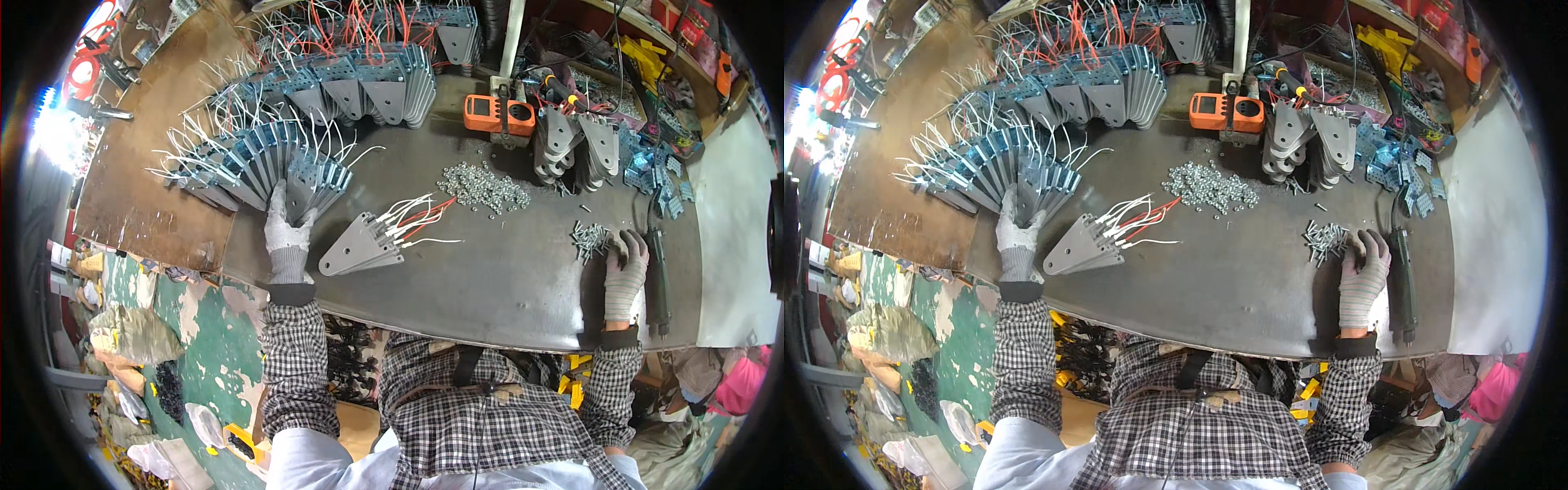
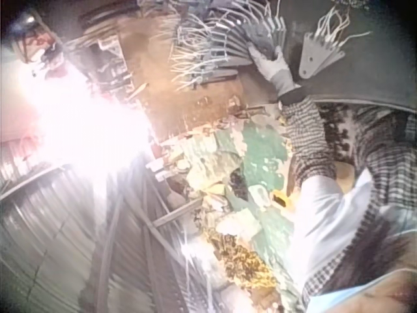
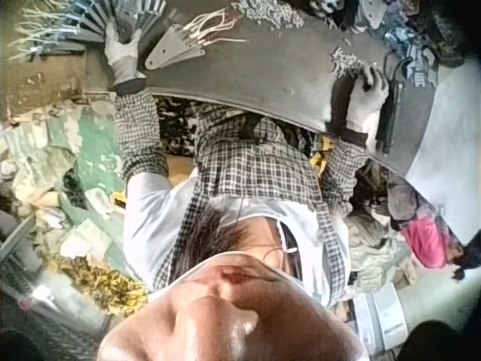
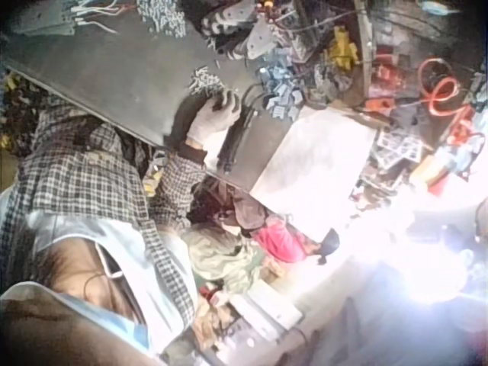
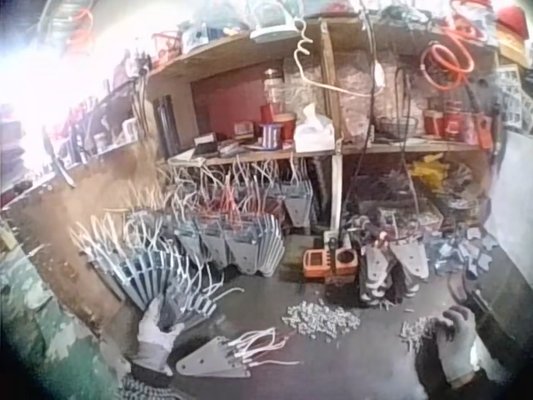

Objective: The person assembles small metal components by attaching metal plates with screws and washers to wired assemblies using an electric screwdriver.

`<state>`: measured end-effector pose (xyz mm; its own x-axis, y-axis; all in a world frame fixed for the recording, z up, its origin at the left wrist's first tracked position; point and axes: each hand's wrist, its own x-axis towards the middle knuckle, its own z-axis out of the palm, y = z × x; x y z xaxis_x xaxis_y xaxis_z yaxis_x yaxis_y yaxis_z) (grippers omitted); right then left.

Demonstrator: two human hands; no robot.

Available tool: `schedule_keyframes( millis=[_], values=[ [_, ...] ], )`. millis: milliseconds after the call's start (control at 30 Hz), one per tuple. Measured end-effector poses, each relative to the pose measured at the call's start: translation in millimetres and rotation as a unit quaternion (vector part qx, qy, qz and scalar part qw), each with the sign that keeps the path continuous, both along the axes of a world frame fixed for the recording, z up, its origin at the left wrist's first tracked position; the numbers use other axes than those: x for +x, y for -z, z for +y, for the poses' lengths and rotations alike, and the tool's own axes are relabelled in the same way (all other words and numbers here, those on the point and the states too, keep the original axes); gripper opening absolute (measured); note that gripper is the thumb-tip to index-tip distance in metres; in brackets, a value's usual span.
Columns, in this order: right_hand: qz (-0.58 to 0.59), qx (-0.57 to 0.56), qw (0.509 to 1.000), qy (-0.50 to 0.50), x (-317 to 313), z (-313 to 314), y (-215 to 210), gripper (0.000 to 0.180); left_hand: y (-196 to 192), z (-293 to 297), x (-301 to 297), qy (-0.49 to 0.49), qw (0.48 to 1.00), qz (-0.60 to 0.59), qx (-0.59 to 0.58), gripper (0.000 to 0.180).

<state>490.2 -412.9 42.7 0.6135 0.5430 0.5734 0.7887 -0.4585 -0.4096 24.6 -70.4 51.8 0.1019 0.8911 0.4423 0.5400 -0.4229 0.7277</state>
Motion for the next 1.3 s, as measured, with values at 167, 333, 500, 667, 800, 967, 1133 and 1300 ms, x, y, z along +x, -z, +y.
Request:
schedule_keyframes(
  millis=[167,333,500,667,800,967,1133,1300],
  values=[
    [0.027,0.016,0.999,-0.021,-0.4,-0.5,0.6,0.033,-10.7,-10.2,-5.5,-0.035,0.989,-0.051,-0.133,0.079],
    [0.031,0.025,0.999,-0.008,3.1,-7.0,0.4,0.036,-39.1,-56.7,7.0,0.001,1.0,-0.017,-0.009,0.072],
    [0.021,-0.052,0.997,-0.053,-22.9,8.6,-30.3,0.042,-74.7,-105.1,64.9,0.212,0.959,0.185,-0.047,0.079],
    [0.041,-0.019,0.997,-0.067,30.0,11.1,-62.5,0.034,-46.9,-107.4,38.4,0.131,0.987,0.095,-0.023,0.076],
    [0.029,0.009,0.989,0.146,143.7,-10.0,-71.1,0.024,-60.6,-99.2,47.8,0.056,0.977,-0.157,-0.131,0.052],
    [-0.077,-0.216,0.966,0.121,227.7,-7.5,-44.3,0.04,-63.7,-142.8,144.3,0.326,0.615,-0.56,-0.45,0.049],
    [-0.048,-0.2,0.97,0.129,201.0,12.7,-63.0,0.035,-41.1,-189.3,215.0,0.353,0.545,-0.501,-0.572,0.043],
    [-0.007,-0.293,0.956,0.019,202.0,-10.2,-47.8,0.031,-34.4,-206.5,252.5,0.425,0.509,-0.396,-0.635,0.043]
  ],
)
